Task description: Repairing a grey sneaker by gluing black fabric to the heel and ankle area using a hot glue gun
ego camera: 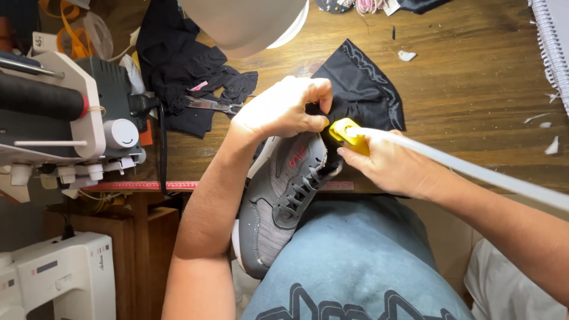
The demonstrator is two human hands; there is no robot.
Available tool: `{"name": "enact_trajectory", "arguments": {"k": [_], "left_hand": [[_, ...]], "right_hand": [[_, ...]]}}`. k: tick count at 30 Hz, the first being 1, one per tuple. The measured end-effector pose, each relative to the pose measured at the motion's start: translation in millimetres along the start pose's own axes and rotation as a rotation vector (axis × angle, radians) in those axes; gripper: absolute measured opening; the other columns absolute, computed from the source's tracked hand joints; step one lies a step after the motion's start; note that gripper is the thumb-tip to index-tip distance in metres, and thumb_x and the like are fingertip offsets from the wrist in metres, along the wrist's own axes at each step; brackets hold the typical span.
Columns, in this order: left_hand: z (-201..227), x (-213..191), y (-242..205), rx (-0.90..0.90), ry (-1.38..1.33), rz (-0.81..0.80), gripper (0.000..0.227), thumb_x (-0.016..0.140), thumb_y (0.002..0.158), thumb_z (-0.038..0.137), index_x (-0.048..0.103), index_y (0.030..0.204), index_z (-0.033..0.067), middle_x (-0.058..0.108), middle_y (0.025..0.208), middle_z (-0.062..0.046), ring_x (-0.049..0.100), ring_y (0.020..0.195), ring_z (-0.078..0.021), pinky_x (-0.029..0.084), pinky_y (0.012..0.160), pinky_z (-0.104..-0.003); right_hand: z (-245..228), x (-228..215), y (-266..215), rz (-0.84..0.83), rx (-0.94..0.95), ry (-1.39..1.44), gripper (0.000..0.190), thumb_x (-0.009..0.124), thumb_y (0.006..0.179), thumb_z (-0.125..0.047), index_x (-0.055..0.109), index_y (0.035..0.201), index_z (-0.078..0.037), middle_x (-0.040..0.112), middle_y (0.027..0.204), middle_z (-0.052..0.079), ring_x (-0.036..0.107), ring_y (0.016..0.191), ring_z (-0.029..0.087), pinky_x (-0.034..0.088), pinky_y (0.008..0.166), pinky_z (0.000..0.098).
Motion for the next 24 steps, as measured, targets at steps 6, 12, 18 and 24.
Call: {"name": "enact_trajectory", "arguments": {"k": [6,12,18,24], "left_hand": [[9.5,5.7,4.3,-0.029,0.014,-0.040,0.022,0.072,0.076,0.032,0.063,0.093,0.0203,0.075,0.093,-0.009,0.072,0.100,-0.0378,0.055,0.090,-0.051],[7.9,-1.9,-2.2,-0.013,0.006,-0.026,0.021,0.070,0.078,0.031,0.064,0.096,0.0208,0.074,0.088,-0.010,0.071,0.099,-0.0391,0.054,0.088,-0.052],[2.2,-4.1,-8.6,-0.004,-0.063,-0.001,0.022,0.071,0.079,0.030,0.062,0.096,0.0193,0.074,0.083,-0.009,0.070,0.093,-0.0369,0.055,0.084,-0.051],[3.9,-1.6,-5.0,0.013,-0.030,-0.013,0.022,0.070,0.079,0.032,0.061,0.096,0.0205,0.075,0.082,-0.007,0.070,0.094,-0.0375,0.054,0.085,-0.052]], "right_hand": [[14.0,4.1,-2.5,-0.087,0.054,0.075,0.054,0.060,0.096,-0.048,0.073,0.086,0.003,0.074,0.071,0.023,0.075,0.075,0.038,0.058,0.073,0.0481],[11.1,7.5,3.7,-0.159,0.032,0.174,0.045,0.064,0.096,-0.043,0.069,0.084,0.001,0.069,0.064,0.022,0.074,0.065,0.033,0.059,0.061,0.0437],[21.3,15.4,9.7,-0.157,0.131,0.230,0.047,0.067,0.091,-0.046,0.072,0.077,-0.001,0.069,0.055,0.017,0.075,0.060,0.029,0.060,0.063,0.0449],[11.5,14.8,-2.9,-0.043,0.105,0.074,0.046,0.069,0.089,-0.054,0.073,0.075,-0.011,0.071,0.059,0.008,0.074,0.063,0.022,0.058,0.063,0.0360]]}}
Point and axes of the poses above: each hand's wrist, its own y-axis towards the middle knuckle, its own x-axis out of the palm, z = x × y, the point moved 8 cm from there along y, towards the middle knuckle
